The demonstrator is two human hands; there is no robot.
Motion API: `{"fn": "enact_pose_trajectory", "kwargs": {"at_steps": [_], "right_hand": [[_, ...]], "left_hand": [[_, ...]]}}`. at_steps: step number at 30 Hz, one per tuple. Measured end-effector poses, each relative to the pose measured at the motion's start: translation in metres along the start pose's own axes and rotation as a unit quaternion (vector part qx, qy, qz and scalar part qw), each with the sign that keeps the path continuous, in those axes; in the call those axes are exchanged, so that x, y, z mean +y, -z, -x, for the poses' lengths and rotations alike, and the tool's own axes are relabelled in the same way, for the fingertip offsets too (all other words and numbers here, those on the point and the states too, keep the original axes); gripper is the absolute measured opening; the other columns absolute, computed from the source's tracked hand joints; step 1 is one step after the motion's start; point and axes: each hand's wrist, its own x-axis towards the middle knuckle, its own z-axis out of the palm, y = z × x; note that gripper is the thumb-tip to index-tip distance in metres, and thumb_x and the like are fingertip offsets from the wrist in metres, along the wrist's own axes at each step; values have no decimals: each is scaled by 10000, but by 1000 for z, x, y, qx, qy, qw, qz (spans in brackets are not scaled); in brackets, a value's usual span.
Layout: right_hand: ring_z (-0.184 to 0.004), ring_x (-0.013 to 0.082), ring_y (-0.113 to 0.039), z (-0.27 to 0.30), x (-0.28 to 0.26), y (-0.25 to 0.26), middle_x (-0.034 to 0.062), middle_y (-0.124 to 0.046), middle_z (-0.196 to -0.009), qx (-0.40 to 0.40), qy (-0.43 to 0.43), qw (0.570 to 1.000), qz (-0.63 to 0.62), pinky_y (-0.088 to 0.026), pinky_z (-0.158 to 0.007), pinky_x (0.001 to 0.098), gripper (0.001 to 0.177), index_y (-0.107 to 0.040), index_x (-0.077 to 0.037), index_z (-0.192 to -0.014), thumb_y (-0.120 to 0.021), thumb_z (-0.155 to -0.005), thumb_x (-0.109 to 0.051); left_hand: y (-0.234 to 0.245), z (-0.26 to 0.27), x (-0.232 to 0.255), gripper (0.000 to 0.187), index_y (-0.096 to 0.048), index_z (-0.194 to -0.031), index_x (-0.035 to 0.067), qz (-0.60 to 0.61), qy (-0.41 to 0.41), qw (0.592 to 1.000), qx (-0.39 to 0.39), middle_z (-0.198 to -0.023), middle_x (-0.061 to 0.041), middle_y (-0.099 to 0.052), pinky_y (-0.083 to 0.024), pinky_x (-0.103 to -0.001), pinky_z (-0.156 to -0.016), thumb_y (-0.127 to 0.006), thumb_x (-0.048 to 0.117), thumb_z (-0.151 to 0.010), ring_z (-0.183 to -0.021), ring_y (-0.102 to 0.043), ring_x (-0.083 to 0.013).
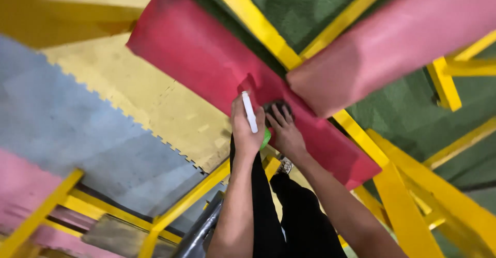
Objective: Wiping down and sanitizing various weight machines and benches in a gym setting.
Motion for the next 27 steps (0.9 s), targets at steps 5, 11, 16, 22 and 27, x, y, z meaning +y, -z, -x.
{"fn": "enact_pose_trajectory", "kwargs": {"at_steps": [5,11,16,22,27], "right_hand": [[-1551,385,-325,7,17,63,77,-406,-1637,89,6,990,110,-325,-1234,592,688,-534,-191,-1487,-648,-819,-75],[-1463,358,-392,-63,40,109,100,-517,-1543,127,92,946,283,-287,-1191,571,677,-625,-191,-1453,-686,-779,-200],[-1409,405,-466,-139,35,100,198,-618,-1387,-12,51,958,282,-263,-1266,582,426,-685,-32,-1319,-589,-1034,-334],[-1406,366,-481,-98,52,99,152,-634,-1359,-28,-4,943,332,-252,-1269,551,411,-705,-46,-1271,-577,-1036,-358],[-1468,289,-382,2,121,122,-32,-428,-1583,54,45,961,266,-279,-1216,647,609,-607,-346,-1409,-713,-814,-275]], "left_hand": [[-32,-8,24,493,-519,-1386,-37,9,-62,994,-85,-1336,-254,-587,-489,-447,-1071,-663,25,-919,-1246,-590,-417],[-52,-4,26,493,-508,-1387,-56,8,-76,987,-142,-1354,-257,-576,-480,-445,-1088,-664,27,-927,-1257,-588,-422],[-55,0,23,499,-520,-1378,-51,-12,-60,984,-170,-1341,-249,-586,-497,-438,-1072,-663,24,-905,-1233,-605,-412],[-53,-14,32,529,-514,-1378,-38,-73,-76,971,-215,-1354,-244,-575,-488,-432,-1063,-686,37,-884,-1231,-595,-407],[-60,-31,51,518,-527,-1399,-25,-66,-86,966,-236,-1361,-239,-588,-487,-430,-1077,-674,41,-907,-1259,-595,-411]]}}
